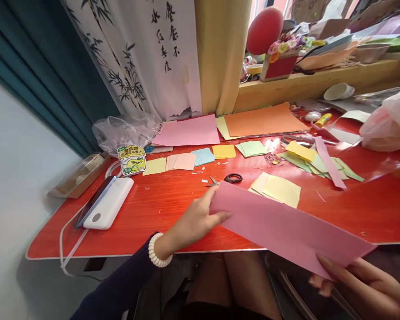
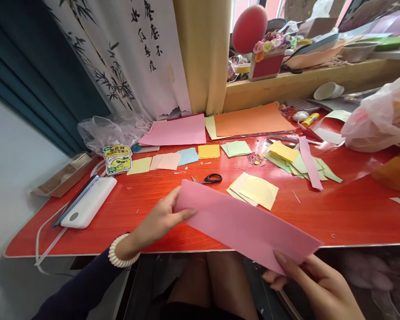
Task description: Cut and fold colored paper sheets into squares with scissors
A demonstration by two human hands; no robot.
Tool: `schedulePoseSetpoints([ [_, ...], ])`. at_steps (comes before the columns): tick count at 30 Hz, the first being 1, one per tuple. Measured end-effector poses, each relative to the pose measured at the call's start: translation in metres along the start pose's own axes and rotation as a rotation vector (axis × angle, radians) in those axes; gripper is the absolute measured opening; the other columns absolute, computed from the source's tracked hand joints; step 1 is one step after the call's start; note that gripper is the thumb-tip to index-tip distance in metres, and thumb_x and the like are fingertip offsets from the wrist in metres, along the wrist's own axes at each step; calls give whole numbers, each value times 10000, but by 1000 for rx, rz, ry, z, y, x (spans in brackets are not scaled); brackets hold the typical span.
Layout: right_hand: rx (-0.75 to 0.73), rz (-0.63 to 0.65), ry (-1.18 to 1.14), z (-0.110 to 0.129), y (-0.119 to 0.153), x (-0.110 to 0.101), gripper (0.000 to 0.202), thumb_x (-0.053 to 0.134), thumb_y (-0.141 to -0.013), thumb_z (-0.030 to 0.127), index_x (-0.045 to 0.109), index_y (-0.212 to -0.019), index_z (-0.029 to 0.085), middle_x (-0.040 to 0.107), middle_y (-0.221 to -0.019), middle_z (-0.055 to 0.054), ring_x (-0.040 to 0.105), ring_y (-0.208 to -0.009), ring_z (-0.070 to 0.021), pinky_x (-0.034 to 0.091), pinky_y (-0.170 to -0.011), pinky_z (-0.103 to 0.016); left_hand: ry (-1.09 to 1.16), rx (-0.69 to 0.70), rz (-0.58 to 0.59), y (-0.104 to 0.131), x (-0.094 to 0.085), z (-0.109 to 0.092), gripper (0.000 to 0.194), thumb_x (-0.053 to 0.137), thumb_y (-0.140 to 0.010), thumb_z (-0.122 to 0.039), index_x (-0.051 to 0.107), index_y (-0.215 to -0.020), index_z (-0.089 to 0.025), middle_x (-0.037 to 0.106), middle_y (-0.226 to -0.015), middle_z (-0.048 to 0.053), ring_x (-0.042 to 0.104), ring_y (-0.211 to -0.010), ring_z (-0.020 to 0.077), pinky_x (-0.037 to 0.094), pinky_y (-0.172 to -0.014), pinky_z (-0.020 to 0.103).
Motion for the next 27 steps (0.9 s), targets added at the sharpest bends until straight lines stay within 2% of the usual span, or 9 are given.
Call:
schedulePoseSetpoints([
  [3, -7, 39, 14, 28, -14, 14, 258, 680, -634, 548, 750, -706, 311, 746, -754, -37, 695, -739, -355, 592, -715, -467, 137, -35, -109, 8, -9, 6, 369, 608, -836, -381, 552, -1131, -167, 665, -1059, 70, 619, -960, 215, 503, -832, 334],
  [6, -106, 60, 104, 53, -23, 25, 317, 655, -615, 565, 762, -718, 285, 752, -839, -44, 676, -875, -382, 557, -795, -500, 159, -37, -132, 18, -18, 16, 266, 618, -834, -344, 568, -1035, -177, 654, -1007, 42, 597, -926, 178, 472, -817, 291],
  [10, -138, 145, 80, 49, -28, 36, 339, 638, -726, 491, 714, -991, 295, 731, -992, -10, 654, -988, -293, 520, -902, -396, 151, -112, -143, 29, -24, 31, 212, 614, -833, -357, 502, -895, -188, 582, -884, -3, 548, -800, 129, 435, -703, 238],
  [12, -147, 135, 65, 43, -27, 38, 316, 649, -743, 465, 691, -1004, 291, 723, -985, -5, 658, -968, -260, 530, -880, -339, 136, -132, -153, 31, -26, 35, 217, 608, -837, -365, 482, -876, -193, 529, -842, -24, 508, -753, 107, 408, -671, 218],
  [15, -167, 120, 51, 42, -26, 40, 240, 646, -753, 459, 688, -892, 269, 711, -881, 0, 664, -908, -242, 543, -823, -289, 111, -126, -138, 30, -25, 37, 203, 598, -843, -366, 502, -885, -192, 513, -849, -24, 492, -757, 107, 400, -679, 217],
  [18, -174, 125, 43, 44, -25, 42, 235, 638, -761, 462, 678, -887, 268, 699, -874, 6, 657, -890, -234, 540, -797, -270, 136, -124, -102, 27, -24, 37, 200, 601, -839, -364, 566, -904, -178, 560, -885, 0, 533, -819, 136, 429, -729, 245],
  [22, -168, 115, 67, 43, -26, 42, 240, 630, -772, 453, 677, -907, 260, 696, -896, 4, 646, -867, -221, 531, -751, -248, 176, -198, -33, 27, -23, 42, 235, 604, -837, -366, 661, -938, -162, 665, -984, 41, 596, -898, 187, 469, -773, 290],
  [25, -196, 112, 100, 45, -27, 40, 236, 621, -780, 445, 677, -904, 252, 695, -868, 5, 631, -771, -194, 516, -669, -230, 182, -224, -56, 30, -26, 45, 242, 635, -814, -360, 697, -933, -159, 708, -1004, 46, 625, -913, 204, 482, -800, 312],
  [27, -208, 120, 114, 49, -27, 39, 237, 598, -791, 456, 670, -823, 232, 674, -757, 3, 593, -667, -176, 492, -582, -222, 202, -225, -67, 31, -27, 47, 265, 648, -804, -360, 699, -964, -155, 715, -1014, 54, 633, -926, 211, 487, -819, 327],
])
Point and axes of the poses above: each hand's wrist, its own y-axis away from the middle knuckle, its own x-axis out of the palm, z = x × y, the point moved 4 cm from there along -y, towards the middle knuckle
